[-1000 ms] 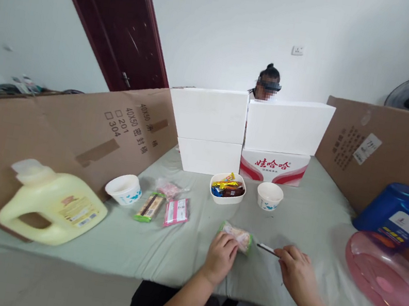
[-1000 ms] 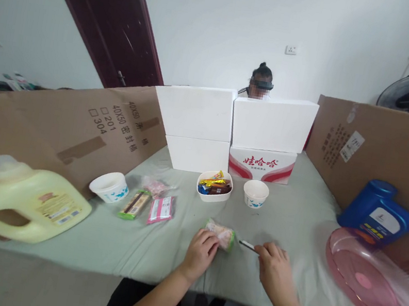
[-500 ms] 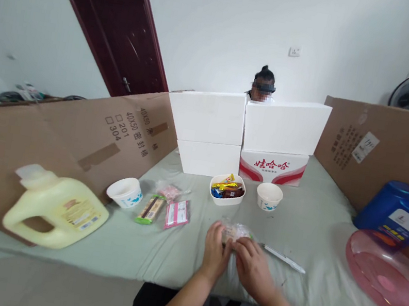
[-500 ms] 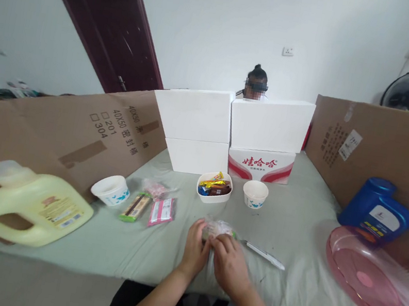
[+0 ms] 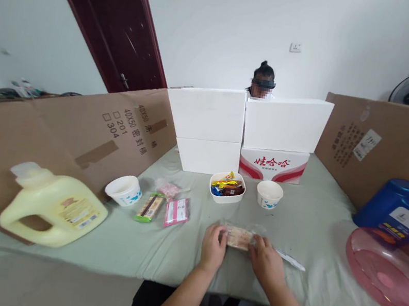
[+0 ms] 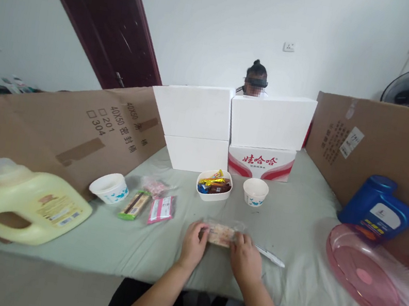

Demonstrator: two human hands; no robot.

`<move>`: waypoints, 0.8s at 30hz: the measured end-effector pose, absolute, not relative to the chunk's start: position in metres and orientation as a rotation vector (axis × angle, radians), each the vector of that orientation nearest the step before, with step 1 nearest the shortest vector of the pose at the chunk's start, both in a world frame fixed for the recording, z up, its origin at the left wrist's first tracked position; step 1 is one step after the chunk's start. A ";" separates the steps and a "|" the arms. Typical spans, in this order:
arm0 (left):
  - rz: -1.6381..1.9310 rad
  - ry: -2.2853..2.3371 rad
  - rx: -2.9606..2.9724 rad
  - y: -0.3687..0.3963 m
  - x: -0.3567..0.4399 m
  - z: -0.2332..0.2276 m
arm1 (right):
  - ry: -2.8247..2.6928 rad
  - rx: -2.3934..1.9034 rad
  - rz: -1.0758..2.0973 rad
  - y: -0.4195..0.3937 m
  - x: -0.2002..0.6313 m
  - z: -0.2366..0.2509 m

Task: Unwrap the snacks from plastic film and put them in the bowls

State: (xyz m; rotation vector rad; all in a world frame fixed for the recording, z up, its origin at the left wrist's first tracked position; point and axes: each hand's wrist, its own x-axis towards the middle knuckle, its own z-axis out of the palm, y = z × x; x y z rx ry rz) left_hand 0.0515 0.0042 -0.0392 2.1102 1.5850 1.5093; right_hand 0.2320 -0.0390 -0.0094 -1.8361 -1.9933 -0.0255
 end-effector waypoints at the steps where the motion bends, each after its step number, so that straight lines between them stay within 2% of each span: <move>1: 1.528 1.586 2.064 0.005 0.050 -0.040 | -1.978 -1.877 -0.013 -0.039 0.236 -0.010; 5: 1.784 1.702 1.713 0.014 0.037 -0.048 | -1.838 -2.062 0.013 -0.042 0.253 -0.013; 8: 1.957 1.828 1.501 0.019 0.026 -0.049 | -1.659 -2.098 -0.155 -0.048 0.267 -0.010; 11: 2.116 1.864 1.492 0.011 0.027 -0.042 | -1.632 -1.789 -0.273 -0.054 0.269 0.000; 13: 2.193 1.724 1.705 0.000 0.033 -0.034 | -1.774 -1.521 -0.166 -0.056 0.262 0.007; 15: 2.109 1.394 2.098 -0.013 0.040 -0.027 | -1.939 -1.340 -0.027 -0.052 0.252 0.009; 18: 1.730 0.915 2.559 -0.026 0.050 -0.018 | -2.074 -1.296 0.049 -0.036 0.242 0.007; 21: 1.471 0.983 2.610 -0.024 0.055 -0.013 | -2.116 -1.494 0.060 -0.017 0.242 0.004; 24: 1.428 1.298 2.467 -0.013 0.055 -0.017 | -2.100 -1.792 0.142 -0.005 0.246 0.007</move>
